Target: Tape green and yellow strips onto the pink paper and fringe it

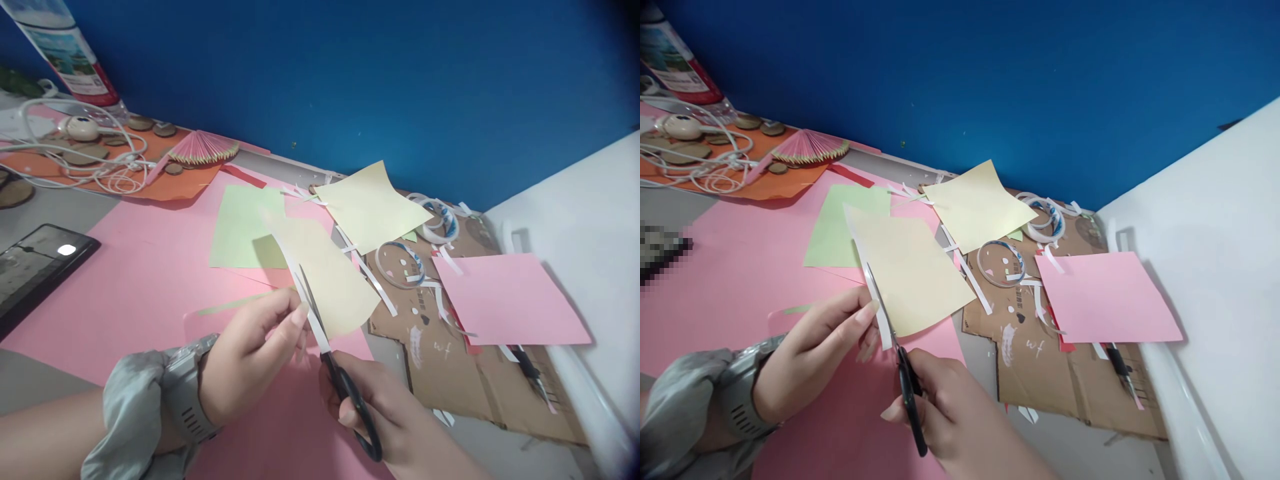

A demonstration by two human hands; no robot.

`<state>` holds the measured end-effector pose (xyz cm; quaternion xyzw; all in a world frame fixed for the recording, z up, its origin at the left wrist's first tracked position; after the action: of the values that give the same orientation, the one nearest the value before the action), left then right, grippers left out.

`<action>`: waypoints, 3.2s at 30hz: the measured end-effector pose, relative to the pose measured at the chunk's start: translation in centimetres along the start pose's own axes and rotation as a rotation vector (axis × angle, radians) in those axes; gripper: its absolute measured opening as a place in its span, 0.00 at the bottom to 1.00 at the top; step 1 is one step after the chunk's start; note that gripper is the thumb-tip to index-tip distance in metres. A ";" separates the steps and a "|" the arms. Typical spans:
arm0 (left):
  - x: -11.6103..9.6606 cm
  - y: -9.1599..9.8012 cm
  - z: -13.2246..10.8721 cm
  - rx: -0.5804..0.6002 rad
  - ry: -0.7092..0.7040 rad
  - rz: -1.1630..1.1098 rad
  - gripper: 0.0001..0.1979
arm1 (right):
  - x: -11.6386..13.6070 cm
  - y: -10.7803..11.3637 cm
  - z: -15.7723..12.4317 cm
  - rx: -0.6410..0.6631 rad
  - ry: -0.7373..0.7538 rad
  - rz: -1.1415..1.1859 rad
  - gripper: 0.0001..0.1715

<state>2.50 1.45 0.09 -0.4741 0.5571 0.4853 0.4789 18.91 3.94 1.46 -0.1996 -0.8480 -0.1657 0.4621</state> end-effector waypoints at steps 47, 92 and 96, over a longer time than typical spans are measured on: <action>-0.1 -0.1 0.2 0.002 0.045 -0.042 0.17 | -0.7 -0.3 -0.4 -0.068 0.022 -0.072 0.22; 0.9 0.1 -0.1 -0.106 0.016 -0.010 0.15 | -1.1 -0.4 0.0 -0.037 0.029 0.014 0.18; 0.8 0.0 -0.2 -0.132 0.036 -0.017 0.15 | -1.1 -0.5 0.0 -0.044 0.021 0.040 0.18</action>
<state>2.39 1.21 -0.69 -0.5180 0.5285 0.5081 0.4407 19.21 3.32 0.52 -0.2248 -0.8352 -0.1770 0.4697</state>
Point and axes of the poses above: each hand's wrist, its own z-axis towards the middle knuckle, its own y-axis out of the back of the hand, x = y × z, the point moved 2 cm from there along z, towards the middle knuckle, and after that the axes turned 1 degree about x, right-handed, at the moved point
